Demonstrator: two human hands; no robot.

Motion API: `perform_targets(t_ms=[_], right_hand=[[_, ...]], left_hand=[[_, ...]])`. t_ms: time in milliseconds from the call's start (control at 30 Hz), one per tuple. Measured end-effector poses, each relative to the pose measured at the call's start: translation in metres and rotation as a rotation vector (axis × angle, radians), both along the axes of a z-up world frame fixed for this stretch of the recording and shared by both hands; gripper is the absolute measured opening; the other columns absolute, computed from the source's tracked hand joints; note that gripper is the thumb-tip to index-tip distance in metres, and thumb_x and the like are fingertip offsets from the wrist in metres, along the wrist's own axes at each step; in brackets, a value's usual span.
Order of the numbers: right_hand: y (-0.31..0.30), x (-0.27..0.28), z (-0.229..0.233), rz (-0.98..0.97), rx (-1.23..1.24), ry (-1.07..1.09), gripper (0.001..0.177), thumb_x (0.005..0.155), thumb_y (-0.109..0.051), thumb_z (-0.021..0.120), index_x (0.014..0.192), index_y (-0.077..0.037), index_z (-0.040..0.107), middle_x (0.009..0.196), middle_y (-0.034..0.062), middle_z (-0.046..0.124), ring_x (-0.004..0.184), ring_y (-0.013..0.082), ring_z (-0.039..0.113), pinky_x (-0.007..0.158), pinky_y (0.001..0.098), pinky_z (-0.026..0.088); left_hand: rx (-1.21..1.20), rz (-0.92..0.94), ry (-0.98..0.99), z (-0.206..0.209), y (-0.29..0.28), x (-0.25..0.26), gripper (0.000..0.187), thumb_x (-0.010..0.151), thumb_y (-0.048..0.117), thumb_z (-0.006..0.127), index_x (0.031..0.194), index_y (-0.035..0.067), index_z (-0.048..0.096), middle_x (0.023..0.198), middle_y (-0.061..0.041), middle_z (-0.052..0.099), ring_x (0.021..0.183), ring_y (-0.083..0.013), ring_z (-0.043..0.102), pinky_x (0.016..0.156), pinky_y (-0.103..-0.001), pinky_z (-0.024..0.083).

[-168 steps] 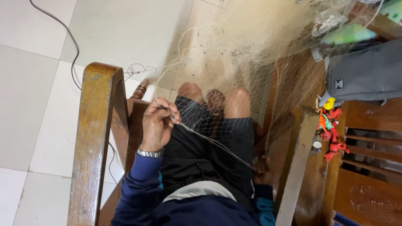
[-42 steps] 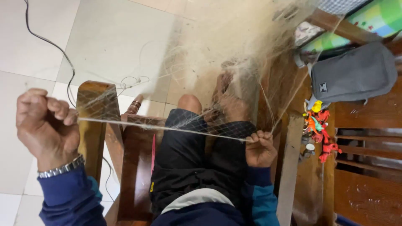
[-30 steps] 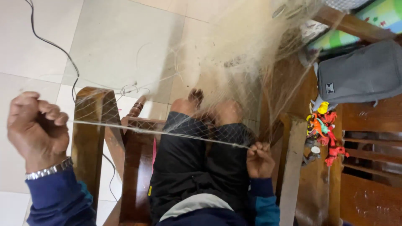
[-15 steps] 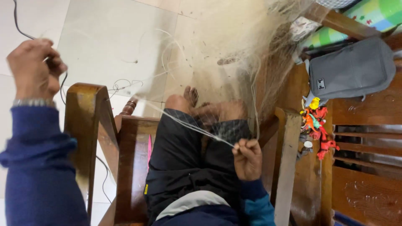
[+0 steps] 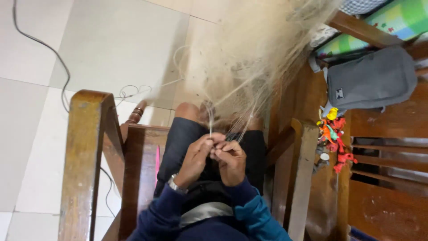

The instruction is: Repairing a fishing net by tying knots in the mesh using nylon string and a netting needle.

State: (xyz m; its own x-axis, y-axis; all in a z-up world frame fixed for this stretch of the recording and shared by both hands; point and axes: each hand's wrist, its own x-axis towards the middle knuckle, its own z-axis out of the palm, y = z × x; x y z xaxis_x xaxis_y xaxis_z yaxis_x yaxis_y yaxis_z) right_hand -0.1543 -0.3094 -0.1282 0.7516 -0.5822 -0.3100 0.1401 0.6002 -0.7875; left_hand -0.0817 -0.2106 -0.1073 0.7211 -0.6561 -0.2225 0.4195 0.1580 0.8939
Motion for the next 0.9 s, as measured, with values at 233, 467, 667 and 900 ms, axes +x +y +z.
perform_targets(t_ms=[233,467,667,900], right_hand=[[-0.034,-0.007,0.004,0.046,-0.040,-0.156,0.025,0.065,0.020,0.057,0.071,-0.003,0.048,0.070,0.0201,0.052,0.059,0.0289,0.060,0.048,0.0327,0.054],[-0.017,-0.004,-0.004,0.190,0.113,-0.249,0.022,0.063,0.021,0.056,0.070,0.002,0.048,0.069,0.0219,0.052,0.059,0.0332,0.059,0.048,0.0395,0.053],[-0.083,0.036,0.003,0.108,0.266,-0.219,0.016,0.073,0.001,0.053,0.082,-0.012,0.055,0.079,0.0035,0.052,0.073,0.0194,0.053,0.066,0.0325,0.047],[-0.142,0.013,-0.014,0.036,0.242,-0.282,0.014,0.076,0.002,0.052,0.081,-0.011,0.056,0.082,0.0010,0.050,0.072,0.0160,0.050,0.068,0.0291,0.041]], left_hand=[[-0.416,0.364,0.333,0.012,0.003,-0.005,0.019,0.089,0.009,0.047,0.105,-0.003,0.050,0.095,-0.024,0.066,0.085,-0.0299,0.068,0.076,-0.041,0.056],[-0.393,0.301,0.313,0.025,0.006,0.004,0.013,0.084,-0.004,0.050,0.095,-0.006,0.056,0.063,-0.026,0.062,0.050,-0.0222,0.055,0.044,-0.036,0.053],[-0.460,0.369,0.433,0.020,0.017,0.011,0.023,0.085,0.001,0.052,0.107,-0.008,0.049,0.059,-0.011,0.050,0.059,-0.0246,0.065,0.065,-0.041,0.058],[-0.458,0.439,0.461,0.020,0.029,0.037,0.017,0.092,0.008,0.045,0.099,-0.005,0.054,0.062,-0.016,0.057,0.070,-0.0298,0.067,0.072,-0.042,0.057]])
